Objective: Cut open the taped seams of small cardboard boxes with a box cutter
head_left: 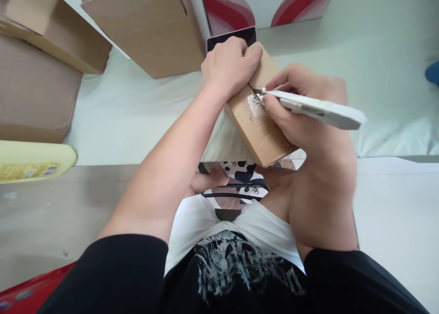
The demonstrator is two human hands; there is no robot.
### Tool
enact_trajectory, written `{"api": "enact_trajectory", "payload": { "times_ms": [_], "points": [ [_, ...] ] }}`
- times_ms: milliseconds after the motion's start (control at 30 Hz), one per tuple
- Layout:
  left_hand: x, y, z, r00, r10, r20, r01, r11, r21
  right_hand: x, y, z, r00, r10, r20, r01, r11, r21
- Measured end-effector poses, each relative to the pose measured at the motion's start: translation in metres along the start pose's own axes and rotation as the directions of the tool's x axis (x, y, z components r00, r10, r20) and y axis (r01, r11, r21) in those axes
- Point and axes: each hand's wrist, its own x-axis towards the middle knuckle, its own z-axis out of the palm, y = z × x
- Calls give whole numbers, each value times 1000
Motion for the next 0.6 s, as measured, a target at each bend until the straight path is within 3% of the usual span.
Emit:
{"api": "enact_trajectory", "payload": {
  "times_ms": [233,600],
  "points": [
    [0,1,1,1000,-20,-14,20,1000,3,3,-8,-2,995,59,80,-54,997,-54],
    [1,0,3,999,-7,-36,6,1000,-28,4,-3,-8,997,-9,77,9,1000,0]
  ]
}}
